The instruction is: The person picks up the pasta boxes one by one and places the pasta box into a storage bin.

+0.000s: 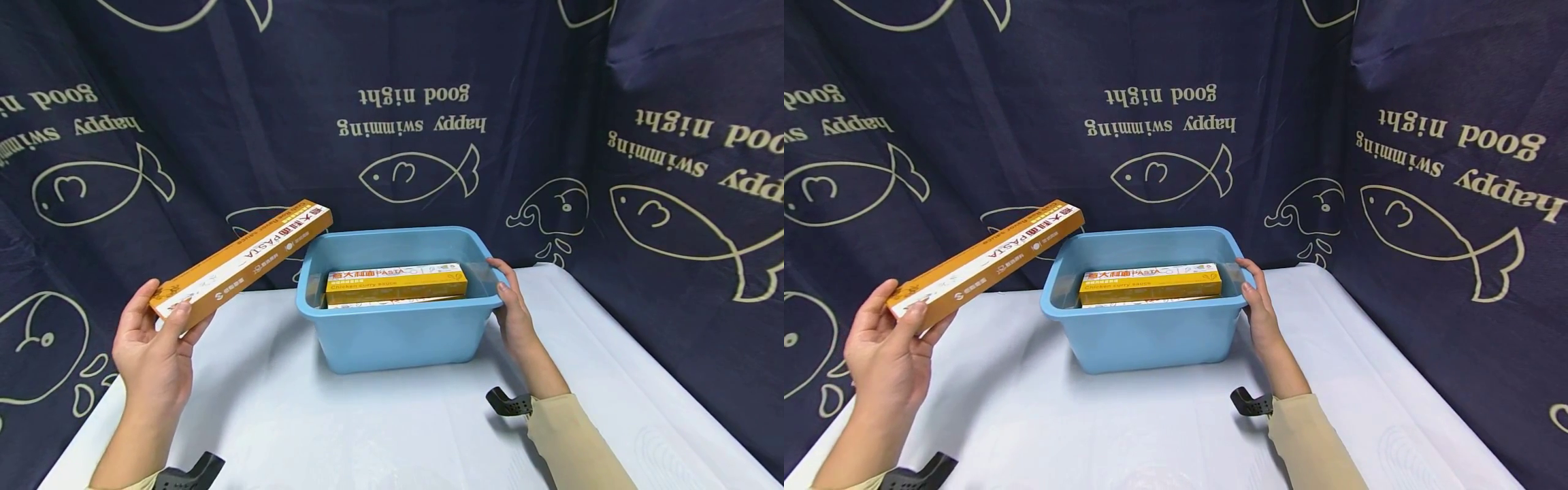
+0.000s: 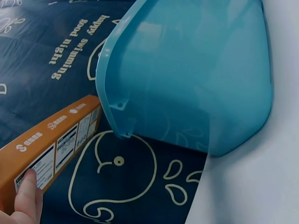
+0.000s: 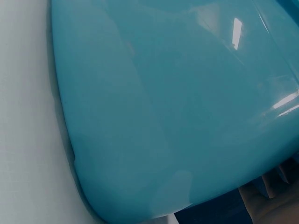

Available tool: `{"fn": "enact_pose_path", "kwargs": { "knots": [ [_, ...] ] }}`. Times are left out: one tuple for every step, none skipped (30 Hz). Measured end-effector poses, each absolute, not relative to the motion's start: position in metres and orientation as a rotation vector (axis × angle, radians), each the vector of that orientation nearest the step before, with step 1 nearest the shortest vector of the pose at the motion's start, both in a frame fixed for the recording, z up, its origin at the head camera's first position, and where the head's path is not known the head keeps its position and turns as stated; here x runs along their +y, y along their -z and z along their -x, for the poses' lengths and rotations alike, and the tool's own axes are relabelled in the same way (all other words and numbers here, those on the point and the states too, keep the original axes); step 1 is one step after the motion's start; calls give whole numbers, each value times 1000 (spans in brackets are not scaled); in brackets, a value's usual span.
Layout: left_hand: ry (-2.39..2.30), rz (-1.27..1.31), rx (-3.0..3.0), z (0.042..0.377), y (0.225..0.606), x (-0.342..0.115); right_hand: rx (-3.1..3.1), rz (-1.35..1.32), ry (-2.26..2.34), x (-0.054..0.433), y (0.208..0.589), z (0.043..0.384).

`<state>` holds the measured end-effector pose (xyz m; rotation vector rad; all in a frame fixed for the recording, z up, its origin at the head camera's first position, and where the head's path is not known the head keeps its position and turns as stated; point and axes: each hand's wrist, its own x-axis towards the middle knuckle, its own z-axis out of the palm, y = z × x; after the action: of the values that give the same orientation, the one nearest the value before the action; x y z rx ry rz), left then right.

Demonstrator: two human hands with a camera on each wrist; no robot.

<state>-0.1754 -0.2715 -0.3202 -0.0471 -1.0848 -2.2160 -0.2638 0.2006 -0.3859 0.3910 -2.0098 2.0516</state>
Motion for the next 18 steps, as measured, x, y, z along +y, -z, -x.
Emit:
{"fn": "enact_pose_path", "kwargs": {
  "knots": [
    [2223, 51, -1089, 176, 320, -270, -2011, -389, -2052, 201, 386, 264],
    [2231, 57, -1093, 176, 319, -268, -2013, -389, -2050, 201, 386, 264],
    [2238, 62, -1104, 176, 319, -267, -2015, -388, -2049, 201, 387, 264],
    [2242, 72, -1119, 176, 318, -266, -2016, -387, -2044, 201, 387, 264],
    [2242, 87, -1135, 177, 317, -264, -2019, -387, -2040, 201, 387, 264],
    [2248, 99, -1147, 177, 316, -263, -2020, -387, -2037, 202, 388, 265],
    [2252, 114, -1160, 177, 316, -261, -2023, -387, -2033, 202, 388, 265],
    [2254, 128, -1176, 177, 315, -260, -2024, -386, -2030, 202, 388, 265],
    [2256, 141, -1192, 177, 314, -259, -2025, -386, -2028, 202, 389, 265],
    [2253, 152, -1210, 177, 314, -258, -2027, -385, -2023, 202, 389, 265],
    [2252, 160, -1225, 177, 313, -257, -2027, -386, -2024, 202, 389, 265],
    [2250, 167, -1241, 178, 313, -256, -2027, -387, -2024, 202, 389, 265],
    [2248, 172, -1257, 178, 312, -255, -2026, -388, -2024, 203, 389, 266],
    [2248, 174, -1272, 178, 312, -254, -2026, -387, -2024, 203, 389, 266],
    [2248, 178, -1284, 178, 311, -253, -2025, -386, -2023, 203, 389, 266],
    [2246, 182, -1296, 178, 311, -252, -2025, -387, -2024, 202, 389, 266],
    [2260, 194, -1294, 179, 311, -251, -2024, -386, -2025, 202, 389, 266],
    [2265, 200, -1299, 179, 311, -250, -2025, -385, -2024, 202, 389, 266]
  ]
}}
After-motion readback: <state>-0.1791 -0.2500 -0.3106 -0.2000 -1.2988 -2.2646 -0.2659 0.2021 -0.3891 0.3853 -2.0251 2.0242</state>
